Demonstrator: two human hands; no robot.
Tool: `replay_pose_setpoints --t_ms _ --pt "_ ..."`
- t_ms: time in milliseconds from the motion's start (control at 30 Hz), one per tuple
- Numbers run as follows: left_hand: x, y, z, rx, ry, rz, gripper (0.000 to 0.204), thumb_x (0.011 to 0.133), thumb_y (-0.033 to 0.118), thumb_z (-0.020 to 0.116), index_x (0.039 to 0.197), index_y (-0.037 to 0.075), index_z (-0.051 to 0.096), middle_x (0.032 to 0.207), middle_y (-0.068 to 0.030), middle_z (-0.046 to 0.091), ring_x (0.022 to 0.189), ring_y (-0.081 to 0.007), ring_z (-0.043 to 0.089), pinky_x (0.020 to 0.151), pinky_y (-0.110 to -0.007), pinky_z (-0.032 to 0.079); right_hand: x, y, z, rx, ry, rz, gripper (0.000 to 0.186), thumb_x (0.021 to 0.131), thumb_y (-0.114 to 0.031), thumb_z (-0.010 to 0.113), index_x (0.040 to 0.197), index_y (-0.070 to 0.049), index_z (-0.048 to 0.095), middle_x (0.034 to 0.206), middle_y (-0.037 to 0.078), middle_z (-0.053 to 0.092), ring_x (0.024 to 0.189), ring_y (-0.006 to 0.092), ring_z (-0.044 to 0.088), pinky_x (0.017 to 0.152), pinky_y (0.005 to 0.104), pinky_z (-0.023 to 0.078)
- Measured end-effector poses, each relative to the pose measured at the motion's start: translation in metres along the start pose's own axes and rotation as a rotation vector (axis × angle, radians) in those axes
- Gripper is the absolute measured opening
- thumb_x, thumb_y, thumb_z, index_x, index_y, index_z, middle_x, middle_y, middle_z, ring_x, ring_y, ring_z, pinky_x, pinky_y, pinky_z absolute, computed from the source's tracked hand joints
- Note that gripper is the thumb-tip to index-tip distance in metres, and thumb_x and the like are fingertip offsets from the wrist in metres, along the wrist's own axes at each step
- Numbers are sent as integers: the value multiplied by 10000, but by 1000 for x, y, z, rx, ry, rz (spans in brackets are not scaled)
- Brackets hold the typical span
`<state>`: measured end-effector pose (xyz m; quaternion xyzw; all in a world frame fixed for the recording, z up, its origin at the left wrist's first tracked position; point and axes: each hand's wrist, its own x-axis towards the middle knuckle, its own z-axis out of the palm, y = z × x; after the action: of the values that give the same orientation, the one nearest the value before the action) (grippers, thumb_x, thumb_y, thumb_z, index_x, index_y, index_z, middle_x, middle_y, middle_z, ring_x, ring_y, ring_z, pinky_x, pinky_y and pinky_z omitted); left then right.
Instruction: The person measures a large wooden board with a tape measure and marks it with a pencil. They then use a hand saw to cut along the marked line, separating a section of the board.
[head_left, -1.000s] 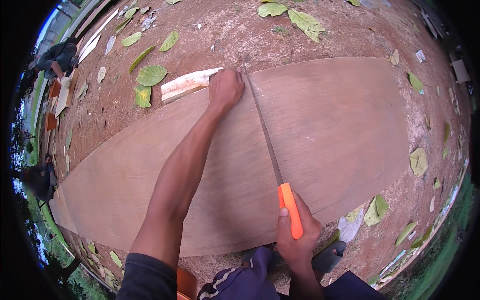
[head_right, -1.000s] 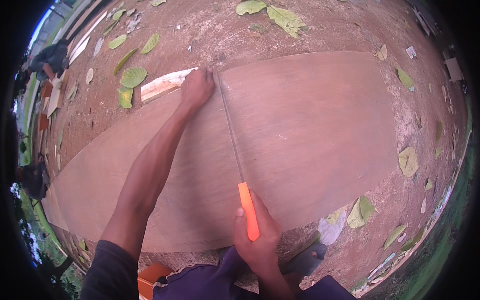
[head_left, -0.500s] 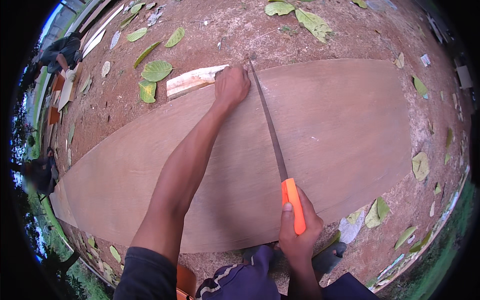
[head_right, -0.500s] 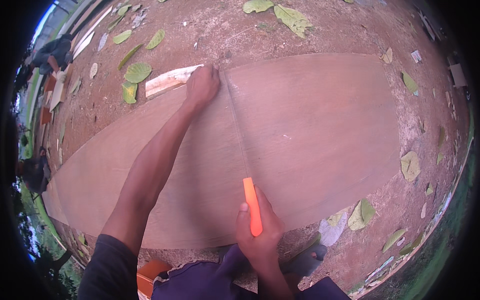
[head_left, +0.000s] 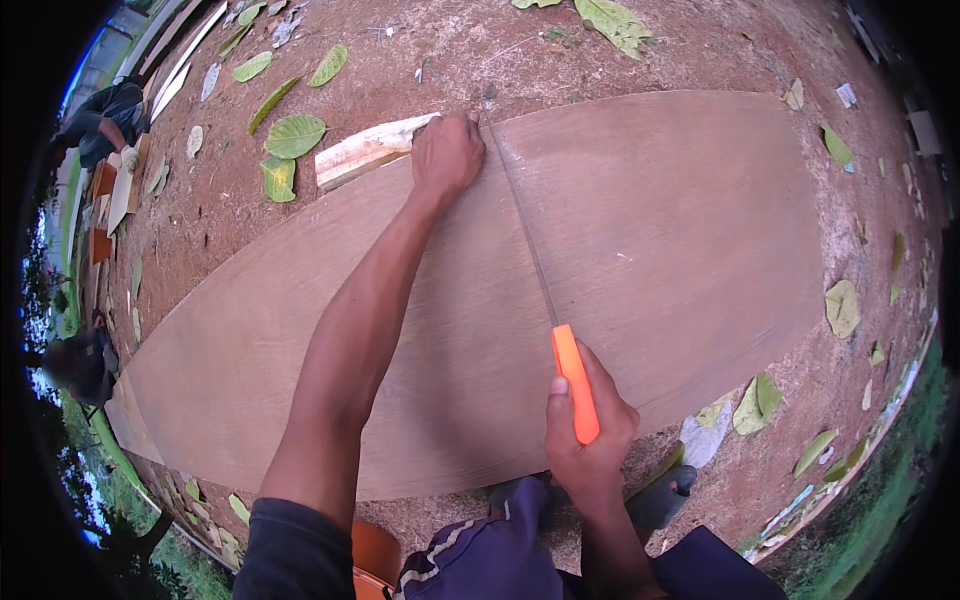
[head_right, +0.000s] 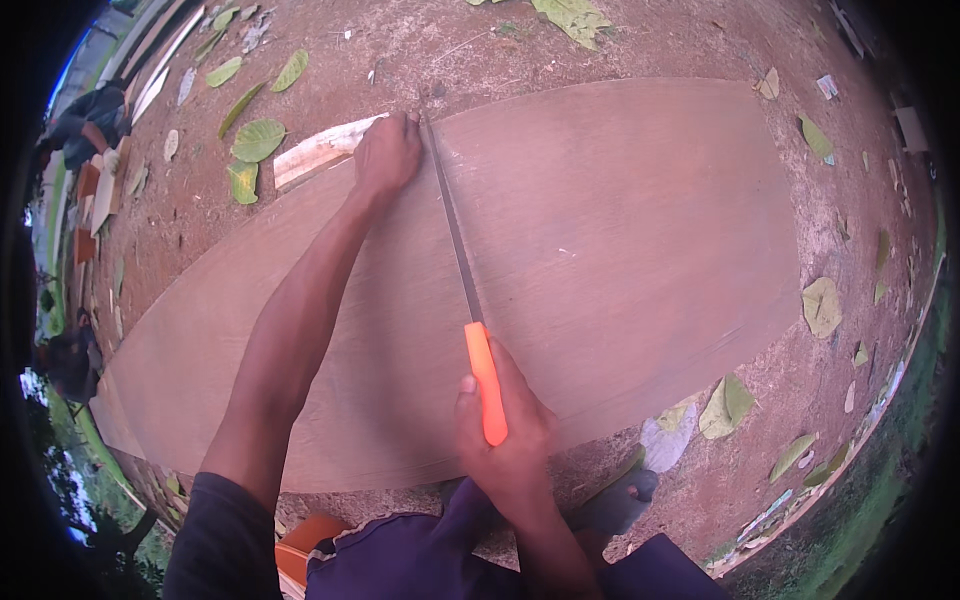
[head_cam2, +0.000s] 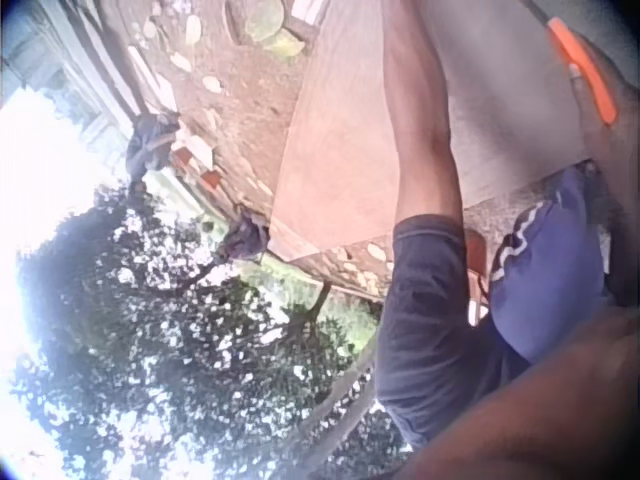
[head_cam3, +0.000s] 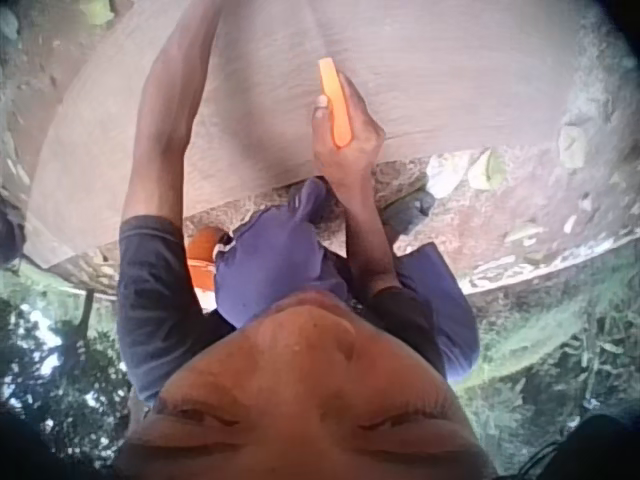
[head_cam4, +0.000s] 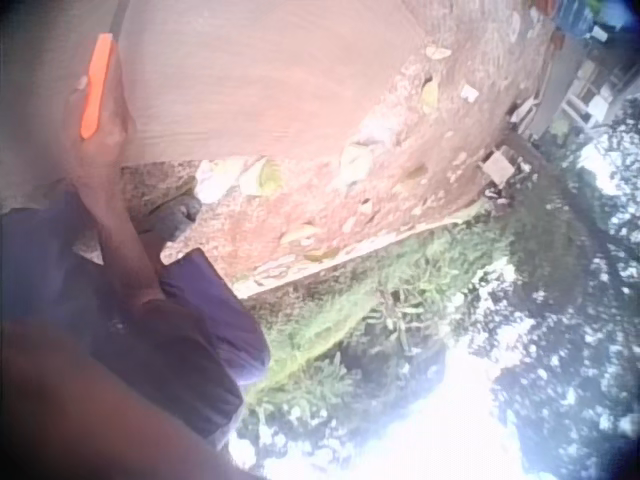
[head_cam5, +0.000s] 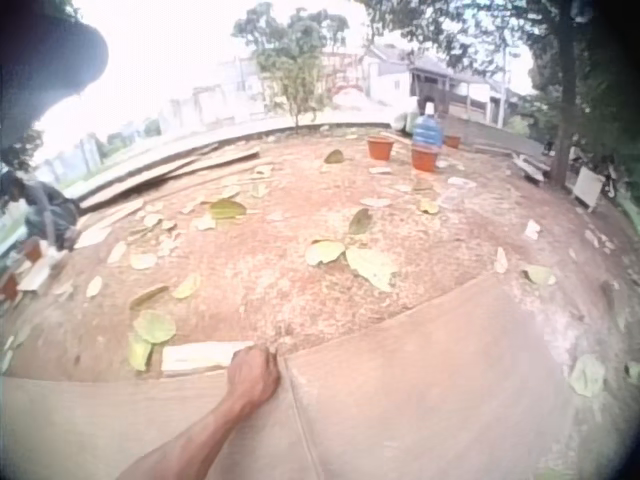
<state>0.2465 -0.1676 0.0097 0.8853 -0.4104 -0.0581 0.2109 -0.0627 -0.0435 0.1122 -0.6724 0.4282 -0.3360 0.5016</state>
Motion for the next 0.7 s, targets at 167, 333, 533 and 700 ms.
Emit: replay_pose_setpoints --t_ms 167,333,533,700 --pt "10 16 -2 0 10 16 465 1079 341 489 998 -52 724 1000 -345 701 982 -509 684 908 -583 518 144 -27 46 -15 -134 114 341 1021 -111 649 1325 42 661 971 162 742 803 120 636 759 317 546" --pt "9 8 -6 1 -6 -16 465 1080 345 492 1002 -49 726 1005 -345 703 968 -512 685 904 -585 520 47 -7 16 -11 -13 -1 366 988 -76 659 1331 49 646 988 204 750 844 256 764 741 386 584" --pt "3 0 3 26 65 24 455 1075 343 501 989 -45 722 956 -342 697 966 -509 685 899 -585 518 28 0 10 7 8 -20 381 983 -70 656 1343 54 640 1066 240 749 889 286 775 787 402 595" --pt "7 11 -1 -6 48 49 435 1070 333 505 987 -36 722 942 -327 703 967 -496 687 899 -587 510 147 -14 65 -71 -85 52 328 990 -161 666 1239 51 690 1018 148 737 855 150 691 743 320 543"
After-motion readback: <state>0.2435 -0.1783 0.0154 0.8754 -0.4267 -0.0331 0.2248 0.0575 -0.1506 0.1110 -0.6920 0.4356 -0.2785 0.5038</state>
